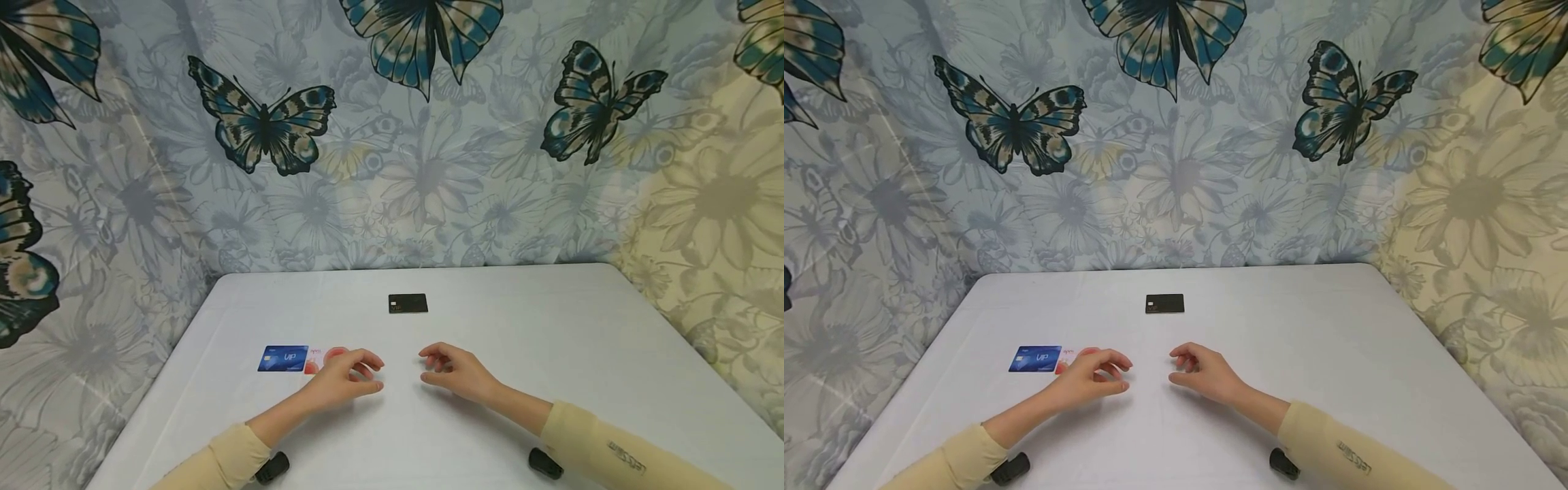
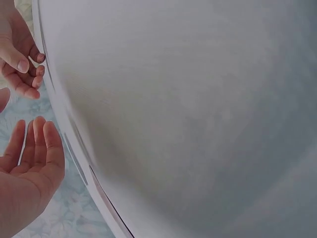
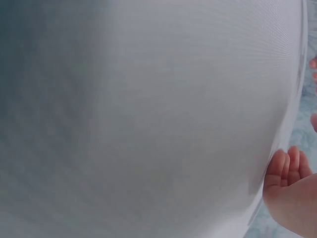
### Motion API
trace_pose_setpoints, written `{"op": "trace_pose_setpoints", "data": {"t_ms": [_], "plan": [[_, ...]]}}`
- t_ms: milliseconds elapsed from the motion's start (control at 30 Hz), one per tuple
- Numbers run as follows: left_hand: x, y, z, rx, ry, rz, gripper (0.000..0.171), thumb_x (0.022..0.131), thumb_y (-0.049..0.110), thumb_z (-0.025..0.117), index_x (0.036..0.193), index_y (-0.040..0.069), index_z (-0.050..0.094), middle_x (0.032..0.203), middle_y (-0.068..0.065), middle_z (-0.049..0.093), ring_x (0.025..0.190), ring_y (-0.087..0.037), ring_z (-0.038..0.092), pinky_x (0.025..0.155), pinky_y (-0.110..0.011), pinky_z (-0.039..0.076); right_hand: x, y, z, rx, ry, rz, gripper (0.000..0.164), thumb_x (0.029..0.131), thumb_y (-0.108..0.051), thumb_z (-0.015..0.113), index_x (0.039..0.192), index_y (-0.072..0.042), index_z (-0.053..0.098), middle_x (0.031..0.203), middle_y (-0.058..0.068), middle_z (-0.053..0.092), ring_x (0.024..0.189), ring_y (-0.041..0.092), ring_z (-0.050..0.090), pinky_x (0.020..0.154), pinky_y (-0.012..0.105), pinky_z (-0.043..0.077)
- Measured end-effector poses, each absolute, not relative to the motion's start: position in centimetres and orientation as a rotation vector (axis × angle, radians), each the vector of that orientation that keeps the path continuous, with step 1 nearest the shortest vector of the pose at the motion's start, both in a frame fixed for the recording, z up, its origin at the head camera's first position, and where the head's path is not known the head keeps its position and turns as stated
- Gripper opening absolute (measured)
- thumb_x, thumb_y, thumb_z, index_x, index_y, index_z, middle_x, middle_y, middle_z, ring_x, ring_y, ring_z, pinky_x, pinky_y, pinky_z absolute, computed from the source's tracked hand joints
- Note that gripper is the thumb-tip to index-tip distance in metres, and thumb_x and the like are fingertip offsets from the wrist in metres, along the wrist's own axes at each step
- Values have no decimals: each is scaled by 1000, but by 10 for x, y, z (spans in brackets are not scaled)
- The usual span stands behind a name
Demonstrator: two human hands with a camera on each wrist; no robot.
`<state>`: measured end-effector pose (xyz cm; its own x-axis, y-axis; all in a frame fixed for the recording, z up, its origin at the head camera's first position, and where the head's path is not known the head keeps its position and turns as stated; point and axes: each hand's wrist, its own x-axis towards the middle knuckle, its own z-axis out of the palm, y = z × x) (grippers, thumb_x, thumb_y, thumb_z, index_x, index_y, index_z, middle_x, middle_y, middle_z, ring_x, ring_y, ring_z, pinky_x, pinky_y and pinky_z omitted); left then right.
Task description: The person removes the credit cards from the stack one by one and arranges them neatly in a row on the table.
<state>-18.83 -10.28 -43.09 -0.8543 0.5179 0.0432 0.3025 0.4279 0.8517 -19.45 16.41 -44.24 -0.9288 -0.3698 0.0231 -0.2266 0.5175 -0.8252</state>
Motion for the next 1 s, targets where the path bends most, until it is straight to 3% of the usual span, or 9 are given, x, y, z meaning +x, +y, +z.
{"op": "trace_pose_setpoints", "data": {"t_ms": [367, 1000], "plan": [[-184, -95, -427, 706, 2443, 1382, 34, 82, 26, 70, 109, 9, 61, 104, -4, 62, 86, -10, 59, 79, -27, 48, -176, 163, -408, -507, 2535, -1437, 35, 80, -9, 70, 112, -1, 58, 96, 16, 58, 81, 22, 52, 67, 24, 43], [-199, -89, -427, 713, 2475, 1326, 34, 80, 27, 71, 109, 11, 61, 101, -1, 61, 85, -9, 57, 75, -23, 47, -208, 177, -445, -605, 2573, -1407, 40, 79, -23, 73, 113, -8, 59, 94, 6, 58, 78, 16, 54, 65, 22, 45]]}}
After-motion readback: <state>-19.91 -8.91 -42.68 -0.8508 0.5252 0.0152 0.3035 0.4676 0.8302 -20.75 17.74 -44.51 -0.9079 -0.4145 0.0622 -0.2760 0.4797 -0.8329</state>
